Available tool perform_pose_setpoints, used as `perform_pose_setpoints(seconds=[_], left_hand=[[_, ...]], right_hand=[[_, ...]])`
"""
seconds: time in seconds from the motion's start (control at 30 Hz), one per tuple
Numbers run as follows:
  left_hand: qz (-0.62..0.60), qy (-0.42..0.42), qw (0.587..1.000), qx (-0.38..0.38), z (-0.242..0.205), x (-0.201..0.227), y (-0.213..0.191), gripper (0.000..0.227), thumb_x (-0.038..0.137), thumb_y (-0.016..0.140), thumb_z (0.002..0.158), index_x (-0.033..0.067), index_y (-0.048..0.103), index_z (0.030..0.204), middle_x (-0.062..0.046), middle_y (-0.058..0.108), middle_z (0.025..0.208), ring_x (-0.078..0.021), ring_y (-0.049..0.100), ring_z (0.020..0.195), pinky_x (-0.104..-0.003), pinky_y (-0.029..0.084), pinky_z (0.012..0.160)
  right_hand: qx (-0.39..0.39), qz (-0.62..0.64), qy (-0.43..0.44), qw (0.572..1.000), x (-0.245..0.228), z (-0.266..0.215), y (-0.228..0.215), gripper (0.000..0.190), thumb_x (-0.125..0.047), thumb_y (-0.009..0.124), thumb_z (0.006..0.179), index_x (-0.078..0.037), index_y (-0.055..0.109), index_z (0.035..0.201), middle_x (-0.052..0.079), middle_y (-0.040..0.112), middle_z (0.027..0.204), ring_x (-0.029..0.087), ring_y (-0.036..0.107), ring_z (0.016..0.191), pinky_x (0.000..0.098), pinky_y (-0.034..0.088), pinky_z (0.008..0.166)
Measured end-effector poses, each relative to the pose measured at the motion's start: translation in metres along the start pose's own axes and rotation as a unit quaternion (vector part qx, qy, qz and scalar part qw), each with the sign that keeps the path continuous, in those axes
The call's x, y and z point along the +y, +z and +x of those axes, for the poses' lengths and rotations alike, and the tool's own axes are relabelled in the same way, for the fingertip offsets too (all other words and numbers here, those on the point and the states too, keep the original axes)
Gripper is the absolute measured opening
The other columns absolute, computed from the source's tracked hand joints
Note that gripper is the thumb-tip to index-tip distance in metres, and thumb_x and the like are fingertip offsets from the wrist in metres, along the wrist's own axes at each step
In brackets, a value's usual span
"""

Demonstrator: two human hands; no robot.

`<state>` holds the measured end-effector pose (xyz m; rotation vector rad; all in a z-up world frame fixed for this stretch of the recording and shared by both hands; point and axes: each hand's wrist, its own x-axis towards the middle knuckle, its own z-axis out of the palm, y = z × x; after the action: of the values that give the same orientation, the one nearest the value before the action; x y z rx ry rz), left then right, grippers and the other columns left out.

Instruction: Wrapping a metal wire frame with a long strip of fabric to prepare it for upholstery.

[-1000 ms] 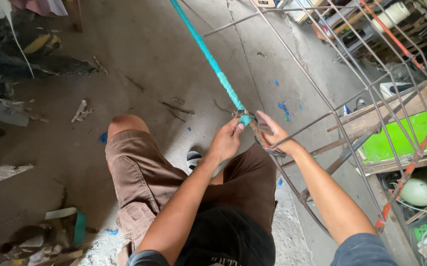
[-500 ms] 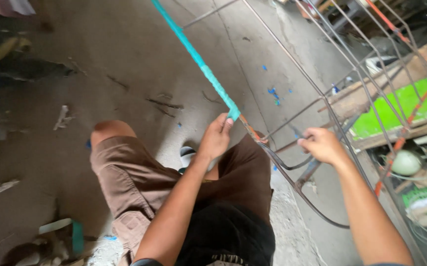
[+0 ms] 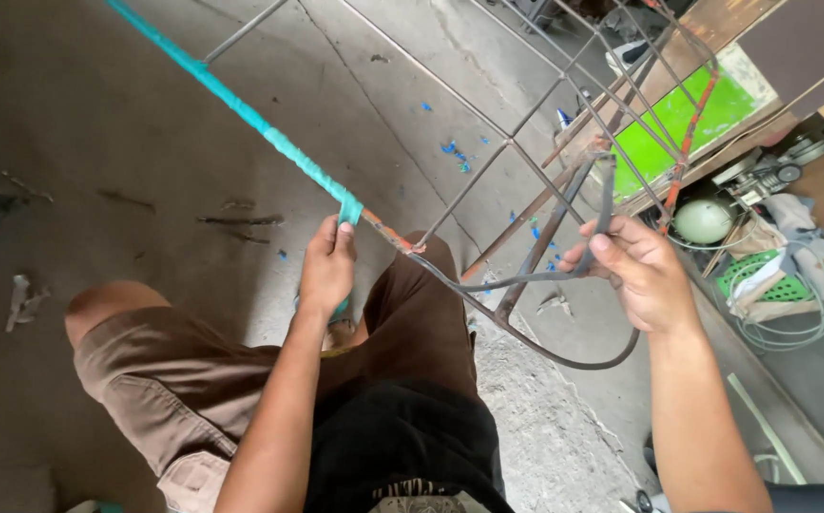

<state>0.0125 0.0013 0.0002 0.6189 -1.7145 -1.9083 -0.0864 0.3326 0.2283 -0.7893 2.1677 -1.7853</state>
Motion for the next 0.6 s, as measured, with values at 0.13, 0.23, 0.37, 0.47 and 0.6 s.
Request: perform_pose_setpoints(seconds=[0.13,0.23,0.37,0.47,0.6], left_hand=[[-0.015,0.03,0.999,-0.02,-0.012,0.018,-0.001,0.027,0.033,0.043,0.112,0.0156,0.057,0.098,0.005,0.044,0.074,-0.0098,0.041,0.068,-0.031,0.038,0.064],[-0.086,0.061,0.994,-0.033,-0.01,0.021,0.001,0.023,0.028,0.044,0.112,0.0159,0.056,0.097,0.008,0.035,0.067,-0.0052,0.032,0.06,-0.027,0.029,0.052],[-0.2,-0.028,0.979,-0.037,-0.017,0.035,-0.004,0.027,0.024,0.046,0.111,0.0164,0.044,0.085,0.008,0.025,0.066,-0.0043,0.023,0.055,-0.025,0.018,0.045],[-0.184,-0.053,0.981,-0.042,-0.02,0.037,-0.013,0.022,0.025,0.047,0.111,0.0139,0.057,0.095,0.008,0.026,0.065,-0.0039,0.023,0.053,-0.024,0.017,0.043],[-0.168,-0.07,0.981,-0.061,-0.018,0.034,-0.023,0.022,0.028,0.049,0.112,0.0108,0.061,0.105,0.01,0.025,0.066,-0.0032,0.02,0.052,-0.025,0.016,0.042]], right_hand=[[0.017,0.016,-0.023,0.999,-0.01,-0.035,-0.034,0.021,-0.017,0.062,0.106,-0.007,0.062,0.124,0.017,0.074,0.103,0.034,0.076,0.094,0.0438,0.065,0.09],[0.104,0.102,-0.03,0.989,0.001,-0.077,-0.056,0.011,-0.012,0.059,0.109,-0.007,0.063,0.118,0.027,0.073,0.116,0.041,0.078,0.105,0.0387,0.069,0.078],[0.213,0.079,0.146,0.963,0.069,-0.146,-0.074,0.012,-0.008,0.055,0.106,-0.007,0.061,0.116,0.036,0.07,0.109,0.044,0.075,0.089,0.0419,0.057,0.075],[0.074,-0.204,0.417,0.882,0.044,-0.161,-0.038,0.027,-0.026,0.051,0.107,-0.01,0.071,0.118,0.018,0.08,0.098,0.033,0.079,0.086,0.0349,0.061,0.071],[-0.109,-0.519,0.488,0.694,-0.006,-0.17,-0.016,0.045,-0.066,0.067,0.085,-0.036,0.089,0.111,-0.018,0.092,0.114,0.003,0.086,0.109,0.0185,0.059,0.095]])
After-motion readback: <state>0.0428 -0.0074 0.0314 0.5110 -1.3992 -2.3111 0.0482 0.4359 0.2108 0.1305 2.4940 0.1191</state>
